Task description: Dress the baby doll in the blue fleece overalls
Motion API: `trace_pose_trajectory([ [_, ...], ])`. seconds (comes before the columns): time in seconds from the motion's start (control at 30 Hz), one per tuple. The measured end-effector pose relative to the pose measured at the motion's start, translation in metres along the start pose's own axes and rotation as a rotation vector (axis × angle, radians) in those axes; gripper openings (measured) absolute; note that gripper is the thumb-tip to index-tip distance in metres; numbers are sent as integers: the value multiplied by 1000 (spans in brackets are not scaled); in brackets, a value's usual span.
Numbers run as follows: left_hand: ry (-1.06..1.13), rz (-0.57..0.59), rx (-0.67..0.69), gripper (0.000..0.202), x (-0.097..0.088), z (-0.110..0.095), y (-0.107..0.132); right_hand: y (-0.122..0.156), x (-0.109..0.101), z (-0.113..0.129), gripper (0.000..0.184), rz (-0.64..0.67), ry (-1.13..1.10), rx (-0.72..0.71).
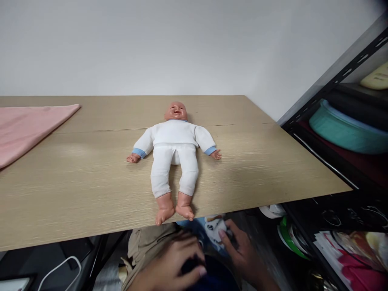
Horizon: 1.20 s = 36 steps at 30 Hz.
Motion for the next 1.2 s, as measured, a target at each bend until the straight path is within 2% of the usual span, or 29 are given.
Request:
trace_pose_trajectory([
  [0.03, -60, 77, 108, 31, -6, -11, 4, 0, -7, 23, 26, 130, 33, -78],
  [0.1, -101, 144, 240, 35, -17, -32, 13, -2, -25, 66, 18, 265, 148, -296],
  [0.17, -44, 65, 316, 36, -32, -50, 19, -6, -46, 101, 20, 353, 234, -504],
  [0.23, 48, -57, 363, 34, -51, -64, 17, -13, -66, 127, 27, 448, 320, -636],
  [0.3, 135, -122, 320, 56, -74, -76, 7, -22, -84, 149, 30, 455, 352, -752],
  [0.37, 177, -91, 288, 77, -98, -86, -11, -31, -100, 168, 25, 488, 325, -792],
  [0.4, 181, -31, 317, 75, -109, -90, -21, -36, -107, 177, 20, 471, 297, -799],
  [0.47, 171, 76, 423, 51, -130, -98, -40, -48, -122, 194, 12, 355, 220, -779],
  [0.5, 159, 104, 515, 41, -139, -101, -47, -54, -129, 200, 9, 290, 187, -756],
  [0.53, 153, 125, 553, 32, -147, -103, -53, -62, -136, 206, 8, 241, 161, -724],
  [0.6, 164, 149, 563, 22, -160, -107, -60, -79, -147, 210, 10, 237, 113, -645],
  [0.67, 210, 130, 516, 18, -169, -110, -61, -97, -151, 206, 20, 330, 33, -559],
  [0.8, 288, -57, 393, 39, -179, -111, -55, -124, -135, 184, 55, 555, -110, -440],
  [0.83, 277, -112, 344, 41, -181, -110, -52, -126, -129, 179, 56, 600, -91, -430],
  [0.9, 208, -182, 241, 41, -186, -107, -46, -125, -121, 172, 42, 644, 0, -447],
  [0.93, 153, -179, 193, 41, -189, -105, -42, -123, -120, 170, 33, 612, 47, -470],
  [1.0, 4, -116, 103, 51, -197, -100, -34, -119, -123, 169, 20, 467, 100, -531],
  [1.07, -158, -45, 37, 61, -205, -94, -26, -119, -132, 171, 22, 318, 81, -602],
  [1.13, -240, -9, 41, 53, -213, -88, -21, -124, -141, 171, 26, 281, 51, -668],
  [1.2, -220, 2, 124, 43, -218, -84, -18, -134, -145, 170, 25, 312, 47, -715],
])
Point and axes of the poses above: each hand's wrist, its own y-axis away from the middle knuckle, its own x-axis out of the palm, z = x × y, the point moved 1 cm from there along -y, towards the middle knuckle, and after that the axes turned 6 degrees about z, right-handed, at the moved point
